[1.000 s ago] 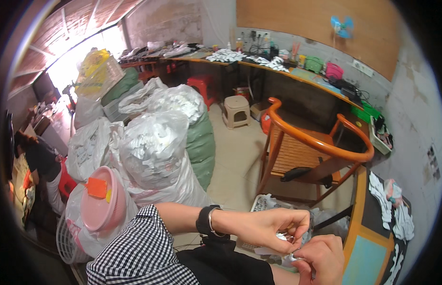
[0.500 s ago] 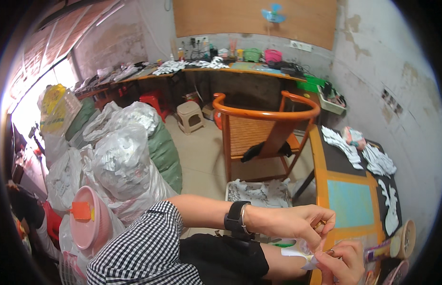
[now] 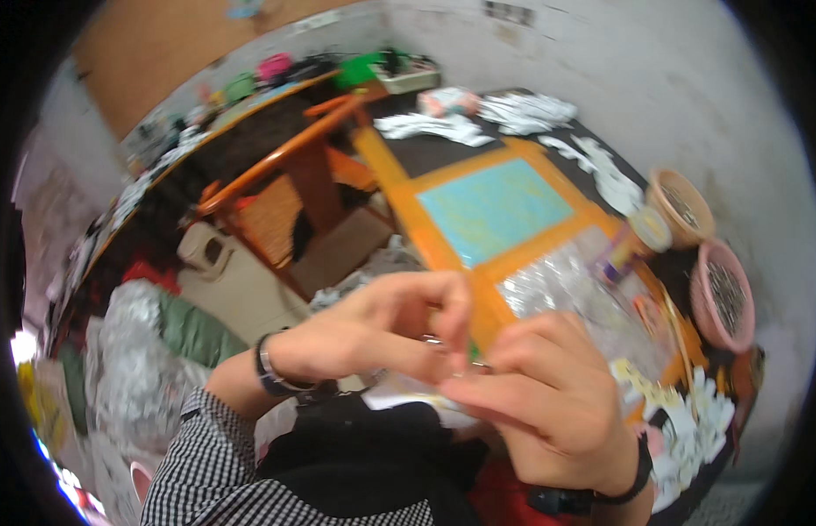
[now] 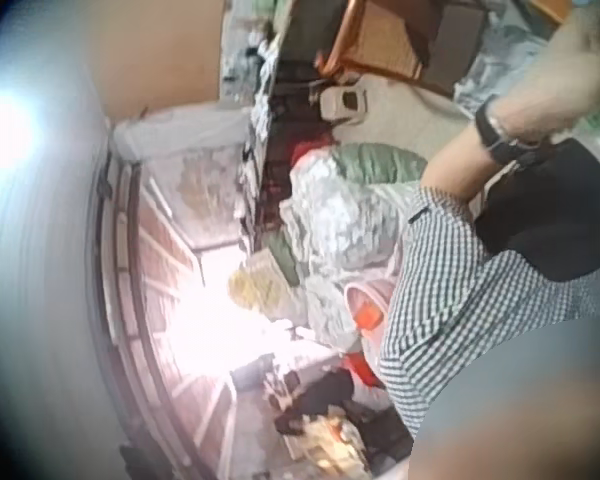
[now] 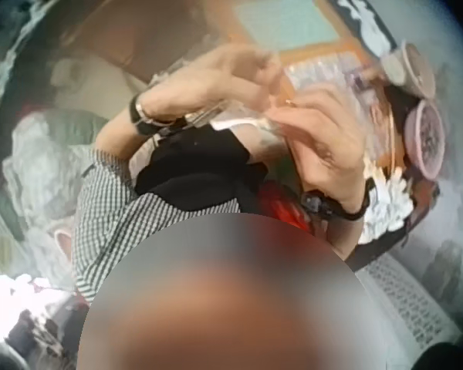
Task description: Applying glue to shoe components using a brush and liquid adhesive.
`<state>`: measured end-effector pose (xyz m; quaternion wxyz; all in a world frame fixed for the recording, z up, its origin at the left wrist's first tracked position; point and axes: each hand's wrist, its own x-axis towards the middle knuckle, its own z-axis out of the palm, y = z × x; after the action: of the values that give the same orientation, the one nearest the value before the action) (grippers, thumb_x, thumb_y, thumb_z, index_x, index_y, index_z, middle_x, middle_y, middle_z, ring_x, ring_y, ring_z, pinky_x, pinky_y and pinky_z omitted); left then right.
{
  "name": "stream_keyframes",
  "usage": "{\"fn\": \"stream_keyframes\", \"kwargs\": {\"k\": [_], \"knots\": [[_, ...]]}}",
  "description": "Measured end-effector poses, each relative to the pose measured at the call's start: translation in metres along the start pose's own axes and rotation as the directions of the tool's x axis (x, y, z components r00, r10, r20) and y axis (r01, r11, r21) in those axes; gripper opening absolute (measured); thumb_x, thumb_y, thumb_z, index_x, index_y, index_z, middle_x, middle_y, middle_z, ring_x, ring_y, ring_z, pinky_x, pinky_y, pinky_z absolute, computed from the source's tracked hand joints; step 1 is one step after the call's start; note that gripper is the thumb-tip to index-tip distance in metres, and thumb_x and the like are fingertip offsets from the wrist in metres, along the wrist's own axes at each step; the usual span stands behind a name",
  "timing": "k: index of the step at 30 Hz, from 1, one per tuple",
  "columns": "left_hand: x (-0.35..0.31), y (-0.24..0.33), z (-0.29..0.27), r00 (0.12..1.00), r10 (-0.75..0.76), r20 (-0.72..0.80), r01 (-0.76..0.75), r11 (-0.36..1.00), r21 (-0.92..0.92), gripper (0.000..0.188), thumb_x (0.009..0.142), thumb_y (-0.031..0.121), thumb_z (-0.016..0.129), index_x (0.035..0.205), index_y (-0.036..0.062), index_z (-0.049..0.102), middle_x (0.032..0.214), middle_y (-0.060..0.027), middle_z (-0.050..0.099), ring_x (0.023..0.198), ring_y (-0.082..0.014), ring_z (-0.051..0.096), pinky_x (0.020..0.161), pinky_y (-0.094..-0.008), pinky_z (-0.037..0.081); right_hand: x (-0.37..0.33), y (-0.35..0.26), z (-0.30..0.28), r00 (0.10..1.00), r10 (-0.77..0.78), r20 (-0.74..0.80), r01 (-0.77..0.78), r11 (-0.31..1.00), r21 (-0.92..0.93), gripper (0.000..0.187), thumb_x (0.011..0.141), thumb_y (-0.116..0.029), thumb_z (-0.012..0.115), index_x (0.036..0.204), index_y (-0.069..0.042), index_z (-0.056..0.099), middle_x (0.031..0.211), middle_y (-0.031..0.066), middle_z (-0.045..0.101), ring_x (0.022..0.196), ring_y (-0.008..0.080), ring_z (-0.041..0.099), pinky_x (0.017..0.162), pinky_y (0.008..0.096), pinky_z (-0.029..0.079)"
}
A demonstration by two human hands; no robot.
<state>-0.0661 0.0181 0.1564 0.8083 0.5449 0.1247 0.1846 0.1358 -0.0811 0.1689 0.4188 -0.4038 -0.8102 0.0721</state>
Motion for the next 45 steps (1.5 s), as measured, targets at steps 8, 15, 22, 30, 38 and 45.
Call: {"fn": "stream_keyframes", "kwargs": {"k": [8,15,22,30,38,45], "knots": [[0.054,0.004,0.001,0.984,-0.142,0.108,0.146,0.989,-0.026,0.029,0.078,-0.011,0.069,0.090,0.0074,0.049,0.091,-0.0055,0.066,0.086,-0.0109,0.062,0.076,-0.0238,0.048,-0.015,0.012,-0.021,0.995,0.081,-0.065,-0.079,0.996,0.031,0.026,0.070,0.001,0.072,0.095,-0.007,0.073,0.080,0.0033,0.061,0.077,0.0235,0.058,0.070,0.0336,0.043],[0.082,-0.015,-0.011,0.987,-0.061,0.148,0.020,0.965,0.263,0.020,0.093,-0.001,0.064,0.097,0.0073,0.047,0.099,-0.0013,0.060,0.096,-0.0076,0.057,0.088,-0.0248,0.047,-0.039,0.033,-0.012,0.880,0.464,-0.100,-0.448,0.882,0.149,0.037,0.079,-0.003,0.073,0.114,-0.007,0.060,0.092,0.0097,0.059,0.087,0.0281,0.060,0.080,0.0390,0.046],[0.113,-0.032,-0.058,0.933,-0.158,0.323,0.148,0.987,0.054,0.014,0.095,0.002,0.065,0.100,0.0075,0.052,0.106,-0.0041,0.064,0.097,-0.0100,0.060,0.086,-0.0256,0.047,-0.035,0.045,-0.001,0.867,0.482,-0.131,-0.473,0.876,0.092,0.036,0.079,-0.002,0.074,0.113,-0.006,0.061,0.094,0.0098,0.061,0.090,0.0264,0.062,0.082,0.0373,0.048],[0.113,-0.054,-0.100,0.886,0.380,-0.265,-0.386,0.922,0.031,0.025,0.104,0.029,0.046,0.113,0.0065,0.054,0.117,-0.0114,0.061,0.105,-0.0162,0.057,0.095,-0.0305,0.045,-0.037,0.036,0.014,0.773,0.590,-0.234,-0.575,0.807,0.136,0.048,0.081,0.011,0.072,0.122,0.002,0.049,0.103,0.0100,0.061,0.095,0.0160,0.066,0.081,0.0269,0.052],[0.068,-0.125,-0.030,0.946,0.299,-0.124,-0.322,0.910,-0.261,0.054,0.093,0.022,0.070,0.136,0.0008,0.045,0.126,-0.0116,0.057,0.117,-0.0199,0.056,0.098,-0.0356,0.046,-0.044,0.043,0.037,0.742,0.364,-0.563,-0.437,0.899,0.005,0.048,0.076,0.008,0.074,0.120,-0.001,0.056,0.099,0.0130,0.061,0.085,0.0250,0.063,0.079,0.0347,0.049],[0.092,-0.118,-0.004,0.983,0.166,-0.083,-0.183,0.942,-0.281,0.025,0.094,0.013,0.071,0.115,0.0045,0.062,0.107,-0.0024,0.067,0.098,-0.0125,0.064,0.088,-0.0295,0.050,-0.060,0.037,0.049,0.807,0.128,-0.576,-0.388,0.851,-0.354,0.047,0.073,0.005,0.075,0.116,-0.005,0.059,0.100,0.0119,0.063,0.088,0.0286,0.060,0.079,0.0396,0.046]]}}
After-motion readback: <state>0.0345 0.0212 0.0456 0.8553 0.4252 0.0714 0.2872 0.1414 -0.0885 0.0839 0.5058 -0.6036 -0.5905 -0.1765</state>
